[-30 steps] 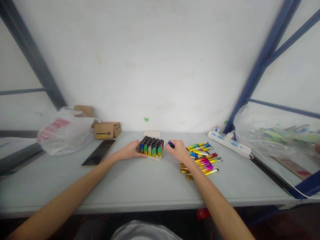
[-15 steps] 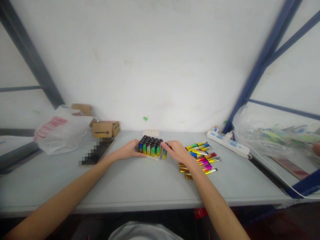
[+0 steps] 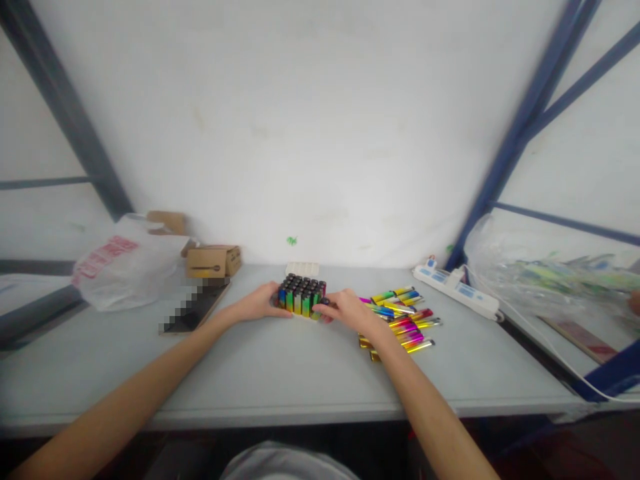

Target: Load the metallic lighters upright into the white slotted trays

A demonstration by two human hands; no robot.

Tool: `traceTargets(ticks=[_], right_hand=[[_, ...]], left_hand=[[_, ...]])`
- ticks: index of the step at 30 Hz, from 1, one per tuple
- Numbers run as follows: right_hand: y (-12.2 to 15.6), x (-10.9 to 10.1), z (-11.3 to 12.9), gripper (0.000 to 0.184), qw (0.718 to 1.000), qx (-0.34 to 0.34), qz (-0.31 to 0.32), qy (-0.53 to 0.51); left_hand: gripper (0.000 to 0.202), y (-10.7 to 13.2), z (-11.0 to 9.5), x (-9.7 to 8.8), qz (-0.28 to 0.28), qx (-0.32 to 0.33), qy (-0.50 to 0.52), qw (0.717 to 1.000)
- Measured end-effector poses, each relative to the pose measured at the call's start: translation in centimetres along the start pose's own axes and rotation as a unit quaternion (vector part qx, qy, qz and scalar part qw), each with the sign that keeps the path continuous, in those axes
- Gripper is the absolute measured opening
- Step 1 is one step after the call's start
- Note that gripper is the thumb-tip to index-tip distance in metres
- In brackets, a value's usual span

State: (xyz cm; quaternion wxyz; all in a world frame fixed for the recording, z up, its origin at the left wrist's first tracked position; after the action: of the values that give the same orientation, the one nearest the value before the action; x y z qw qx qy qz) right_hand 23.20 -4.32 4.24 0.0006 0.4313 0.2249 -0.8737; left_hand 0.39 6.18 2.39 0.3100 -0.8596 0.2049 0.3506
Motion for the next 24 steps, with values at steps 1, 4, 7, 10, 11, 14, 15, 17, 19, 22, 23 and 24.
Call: traceTargets(ticks=[1,4,7,10,11,14,15,17,19,22,23,24], right_hand=[[0.0,0.1,0.3,0.037,1.000,-0.004,0.005,0.020],[-0.2,0.6,0.8,0.040,0.991,-0.019,0.001,0.133],[-0.8,1.5,0.7,0.048,0.973,-0.026,-0.016,0.229],[-1.0,2.1,0.3,0.056,0.972,-0.005,-0.021,0.233],[-1.0,2.0,0.2,0.056,0.976,-0.001,-0.020,0.216],[-0.6,0.6,-0.3,0.055,0.993,-0.009,-0.020,0.117],[-0.4,-0.1,-0.7,0.056,0.996,-0.008,-0.032,0.081],[-0.4,-1.7,-1.8,0.059,0.996,0.010,-0.085,0.031],[-1.0,-2.5,-3.2,0.056,0.990,0.014,-0.136,0.023],[-3.2,-0.9,-4.5,0.028,0.991,-0.057,-0.104,0.058],[-4.3,0.1,-4.8,0.025,0.990,-0.080,-0.085,0.075],[-5.5,1.0,-5.1,0.031,0.988,-0.097,-0.067,0.098]], left_hand=[[0.050,0.0,0.0,0.0,0.001,0.000,-0.005,1.000],[0.052,0.0,0.2,0.0,0.001,0.005,-0.015,1.000],[0.052,0.0,0.2,0.1,-0.003,0.008,-0.020,1.000],[0.052,0.0,0.3,0.1,-0.010,0.002,-0.026,1.000],[0.053,0.0,0.4,0.1,-0.013,-0.002,-0.027,1.000],[0.053,0.3,0.5,-0.1,-0.008,-0.016,-0.019,1.000],[0.053,0.4,0.6,-0.1,-0.003,-0.021,-0.013,1.000],[0.053,0.6,0.7,-0.3,0.008,-0.029,-0.004,1.000],[0.053,0.7,0.9,-0.7,0.009,-0.036,-0.004,0.999],[0.052,0.8,1.0,-1.1,0.006,-0.033,-0.018,0.999],[0.051,0.8,1.0,-1.3,0.005,-0.031,-0.028,0.999],[0.051,0.8,1.0,-1.5,0.005,-0.032,-0.039,0.999]])
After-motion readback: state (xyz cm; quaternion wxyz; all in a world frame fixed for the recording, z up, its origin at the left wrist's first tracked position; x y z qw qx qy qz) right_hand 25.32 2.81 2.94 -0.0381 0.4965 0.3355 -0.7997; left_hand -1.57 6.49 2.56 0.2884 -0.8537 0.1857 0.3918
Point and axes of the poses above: each hand's wrist, its own y-axis away from the middle knuckle, its own x-axis out of the palm, z = x × y, the point moved 4 cm from there along -y, towards the middle knuckle, and after that the axes turned 15 degrees about -z, right-handed, at the moved point
